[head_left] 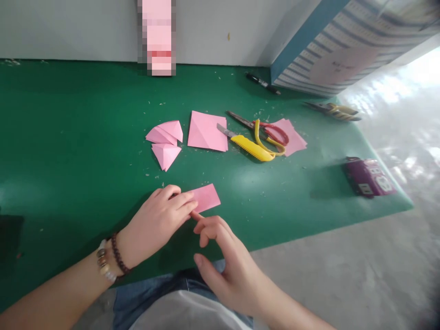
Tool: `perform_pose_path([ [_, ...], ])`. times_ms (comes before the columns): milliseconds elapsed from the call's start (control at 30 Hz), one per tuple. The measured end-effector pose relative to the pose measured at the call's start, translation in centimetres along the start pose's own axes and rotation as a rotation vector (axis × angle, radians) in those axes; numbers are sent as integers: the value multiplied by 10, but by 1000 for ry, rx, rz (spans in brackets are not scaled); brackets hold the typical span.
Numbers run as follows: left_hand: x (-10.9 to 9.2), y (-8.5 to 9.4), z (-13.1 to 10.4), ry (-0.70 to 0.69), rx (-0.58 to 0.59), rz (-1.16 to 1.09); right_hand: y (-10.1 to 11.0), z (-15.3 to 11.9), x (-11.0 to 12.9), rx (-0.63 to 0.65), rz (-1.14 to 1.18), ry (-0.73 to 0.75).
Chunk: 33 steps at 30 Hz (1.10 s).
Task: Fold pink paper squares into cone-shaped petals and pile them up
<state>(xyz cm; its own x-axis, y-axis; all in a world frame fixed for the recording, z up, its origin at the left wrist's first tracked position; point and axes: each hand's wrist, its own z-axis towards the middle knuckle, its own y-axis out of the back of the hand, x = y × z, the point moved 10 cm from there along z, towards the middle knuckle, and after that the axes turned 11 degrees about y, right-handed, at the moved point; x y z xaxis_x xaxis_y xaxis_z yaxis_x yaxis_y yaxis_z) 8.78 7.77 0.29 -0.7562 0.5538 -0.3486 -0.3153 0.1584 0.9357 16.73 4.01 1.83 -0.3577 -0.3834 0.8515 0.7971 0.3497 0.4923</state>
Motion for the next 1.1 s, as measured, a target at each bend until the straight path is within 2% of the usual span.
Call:
perform_pose_path([
  [133,1,-2,0,4,2,-9,2,-3,-4,-1,-12,-26],
  [333,1,0,0,21,-10,-26,11,-14,-29,-29,-28,-161],
  [633,2,-1,0,14,-21,-23,41,-21,-49,-167,-83,-227],
  [733,2,1,0,0,-35,-44,58,-25,-53,-230,-200,-213],
  [833,3,1,1,-17,-19,-74,71,-18,-41,-313,-463,-76],
  [900,5,0,1,-27,12,-94,65,-7,-26,-319,-654,67],
  [967,7,-1,2,-38,37,-114,48,6,-20,-256,-769,161],
  [1100,10,-1,2,-47,37,-128,17,20,-26,-111,-855,180],
])
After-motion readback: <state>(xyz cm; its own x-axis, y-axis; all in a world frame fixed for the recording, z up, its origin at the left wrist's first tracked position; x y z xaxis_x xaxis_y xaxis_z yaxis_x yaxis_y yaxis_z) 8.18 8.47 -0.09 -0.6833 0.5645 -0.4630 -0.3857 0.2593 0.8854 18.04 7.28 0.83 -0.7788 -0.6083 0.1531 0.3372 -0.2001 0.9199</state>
